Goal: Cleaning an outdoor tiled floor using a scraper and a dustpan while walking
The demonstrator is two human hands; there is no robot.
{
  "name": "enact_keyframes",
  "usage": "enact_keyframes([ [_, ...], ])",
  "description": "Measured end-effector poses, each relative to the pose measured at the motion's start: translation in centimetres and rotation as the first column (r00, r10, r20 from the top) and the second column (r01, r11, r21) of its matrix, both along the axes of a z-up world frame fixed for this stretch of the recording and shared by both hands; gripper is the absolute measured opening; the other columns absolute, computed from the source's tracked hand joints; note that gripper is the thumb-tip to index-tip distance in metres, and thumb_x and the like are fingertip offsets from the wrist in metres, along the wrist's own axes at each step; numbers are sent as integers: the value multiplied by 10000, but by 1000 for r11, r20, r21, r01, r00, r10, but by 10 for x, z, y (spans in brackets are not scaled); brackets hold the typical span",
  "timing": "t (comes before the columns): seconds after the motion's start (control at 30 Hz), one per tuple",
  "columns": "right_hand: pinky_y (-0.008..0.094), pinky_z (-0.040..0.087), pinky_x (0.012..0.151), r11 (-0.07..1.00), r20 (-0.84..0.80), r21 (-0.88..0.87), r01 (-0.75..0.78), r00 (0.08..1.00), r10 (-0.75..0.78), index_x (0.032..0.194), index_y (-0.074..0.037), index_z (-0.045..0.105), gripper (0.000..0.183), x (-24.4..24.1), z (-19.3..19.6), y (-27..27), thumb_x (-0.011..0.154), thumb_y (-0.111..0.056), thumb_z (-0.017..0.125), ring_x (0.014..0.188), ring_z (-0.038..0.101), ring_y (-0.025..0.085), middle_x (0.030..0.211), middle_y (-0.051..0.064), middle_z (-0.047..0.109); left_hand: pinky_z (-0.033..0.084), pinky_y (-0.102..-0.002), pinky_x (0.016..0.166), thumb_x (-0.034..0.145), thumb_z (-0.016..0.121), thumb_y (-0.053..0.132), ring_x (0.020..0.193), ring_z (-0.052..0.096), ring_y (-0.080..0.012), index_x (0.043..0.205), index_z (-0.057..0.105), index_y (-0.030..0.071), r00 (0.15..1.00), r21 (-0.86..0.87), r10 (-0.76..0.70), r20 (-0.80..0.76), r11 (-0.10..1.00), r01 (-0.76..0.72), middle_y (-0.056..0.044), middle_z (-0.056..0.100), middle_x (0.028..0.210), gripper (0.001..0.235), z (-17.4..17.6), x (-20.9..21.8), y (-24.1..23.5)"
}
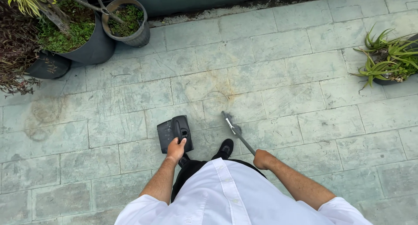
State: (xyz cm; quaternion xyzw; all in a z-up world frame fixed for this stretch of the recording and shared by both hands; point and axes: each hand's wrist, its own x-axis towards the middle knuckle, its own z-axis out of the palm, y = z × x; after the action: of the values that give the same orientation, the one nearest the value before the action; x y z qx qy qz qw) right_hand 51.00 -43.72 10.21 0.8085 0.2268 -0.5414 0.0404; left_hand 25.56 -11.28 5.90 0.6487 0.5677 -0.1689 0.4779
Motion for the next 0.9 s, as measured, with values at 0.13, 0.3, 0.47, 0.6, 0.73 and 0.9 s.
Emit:
enact_keyframes([
  [0.13, 534, 566, 992, 996, -89, 54, 74, 994, -69, 1358, 93, 626, 507, 32, 41, -24, 934, -174, 551, 1226, 648, 472, 1259, 331, 684, 524, -500, 1075, 1012, 557, 544, 1352, 559, -371, 1420, 618, 101, 998, 14, 8, 55, 1000, -9, -185, 649, 1386, 606, -20, 15, 5],
  [0.3, 263, 325, 337, 786, -128, -14, 618, 779, -614, 1531, 5, 470, 621, 97, 10, -99, 954, -175, 610, 410, 474, 172, 647, 155, 562, 510, -475, 1098, 1017, 531, 559, 1370, 552, -334, 1486, 552, 120, 1000, 4, -7, 22, 1000, 7, -160, 626, 1430, 642, -32, 18, 6],
  [0.47, 311, 417, 420, 813, 55, -50, 580, 815, -577, 1436, 84, 568, 583, 157, 59, -151, 917, -176, 617, 517, 565, 224, 754, 223, 663, 507, -481, 1098, 1036, 494, 558, 1386, 537, -335, 1524, 512, 115, 1000, 0, -18, 15, 1000, 18, -162, 605, 1460, 660, -35, 8, 11],
  [0.6, 335, 433, 554, 786, 255, -356, 505, 862, -438, 1137, -38, 610, 335, 177, 107, -137, 919, -180, 399, 660, 542, 203, 858, 150, 775, 468, -396, 1070, 1009, 520, 421, 1250, 628, -324, 1351, 622, 113, 999, 31, 29, 45, 999, -31, -124, 682, 1328, 472, -7, 7, 11],
  [0.73, 449, 674, 695, 953, 367, -248, 176, 927, -76, 1323, 57, 724, 534, 175, -16, -142, 907, -229, 549, 959, 829, 343, 1054, 285, 817, 469, -488, 1140, 1052, 452, 539, 1432, 489, -336, 1531, 479, 68, 991, 2, -118, -70, 993, 118, -186, 551, 1519, 673, -18, 1, 26],
  [0.9, 465, 628, 853, 983, 220, -180, 36, 975, 5, 1289, 28, 702, 503, 72, -93, -69, 918, -203, 454, 1080, 763, 332, 1087, 238, 779, 475, -485, 1132, 1061, 450, 528, 1427, 497, -329, 1504, 497, 60, 982, 3, -153, -110, 988, 154, -190, 558, 1512, 646, -9, -11, 24],
])
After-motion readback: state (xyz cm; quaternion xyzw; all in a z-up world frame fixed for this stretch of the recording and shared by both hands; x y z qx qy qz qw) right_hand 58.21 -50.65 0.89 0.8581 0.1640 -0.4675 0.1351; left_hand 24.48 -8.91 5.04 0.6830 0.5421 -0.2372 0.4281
